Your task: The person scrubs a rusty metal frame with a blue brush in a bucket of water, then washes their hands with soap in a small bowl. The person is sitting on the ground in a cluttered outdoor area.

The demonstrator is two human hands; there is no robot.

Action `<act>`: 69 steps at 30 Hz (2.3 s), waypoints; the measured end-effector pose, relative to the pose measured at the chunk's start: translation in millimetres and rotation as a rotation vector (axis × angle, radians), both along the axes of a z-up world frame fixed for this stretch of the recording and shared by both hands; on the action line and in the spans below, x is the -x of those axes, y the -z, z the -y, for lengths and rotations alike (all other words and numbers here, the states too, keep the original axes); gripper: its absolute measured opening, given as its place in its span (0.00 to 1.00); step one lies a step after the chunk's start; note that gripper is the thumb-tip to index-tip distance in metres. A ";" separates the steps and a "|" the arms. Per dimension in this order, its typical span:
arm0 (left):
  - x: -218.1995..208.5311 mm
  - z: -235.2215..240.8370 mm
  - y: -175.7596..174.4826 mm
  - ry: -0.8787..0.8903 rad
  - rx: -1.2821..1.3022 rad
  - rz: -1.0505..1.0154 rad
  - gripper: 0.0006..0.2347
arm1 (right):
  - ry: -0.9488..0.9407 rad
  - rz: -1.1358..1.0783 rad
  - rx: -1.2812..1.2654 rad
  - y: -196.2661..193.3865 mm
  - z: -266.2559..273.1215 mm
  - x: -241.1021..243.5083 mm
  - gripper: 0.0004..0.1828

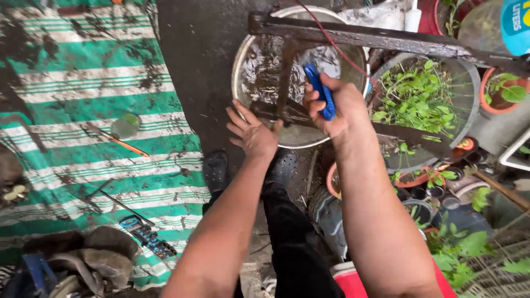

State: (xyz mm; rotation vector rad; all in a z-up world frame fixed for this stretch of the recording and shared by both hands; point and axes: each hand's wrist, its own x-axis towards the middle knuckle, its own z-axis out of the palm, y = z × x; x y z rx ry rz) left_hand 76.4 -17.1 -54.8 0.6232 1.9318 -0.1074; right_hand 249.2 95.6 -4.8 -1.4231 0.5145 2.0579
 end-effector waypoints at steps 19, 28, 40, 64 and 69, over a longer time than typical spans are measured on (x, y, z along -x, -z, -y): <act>70.4 -16.1 -54.0 0.148 -0.186 0.079 0.31 | -1.477 1.137 -0.523 -162.2 59.1 -47.6 0.24; 104.6 -8.9 4.2 0.771 -0.672 -0.111 0.28 | -1.820 0.864 -0.271 -123.4 167.9 -27.0 0.33; 120.2 -32.0 22.4 0.977 -0.759 0.001 0.22 | -2.003 1.299 -0.652 92.2 187.1 35.4 0.23; 97.8 -24.0 32.2 0.655 -0.478 0.352 0.26 | -3.121 0.771 -0.294 -131.9 -52.2 205.2 0.14; 104.8 -28.9 26.7 0.693 -0.500 0.426 0.20 | -3.253 0.530 -0.098 -95.1 -71.3 267.5 0.16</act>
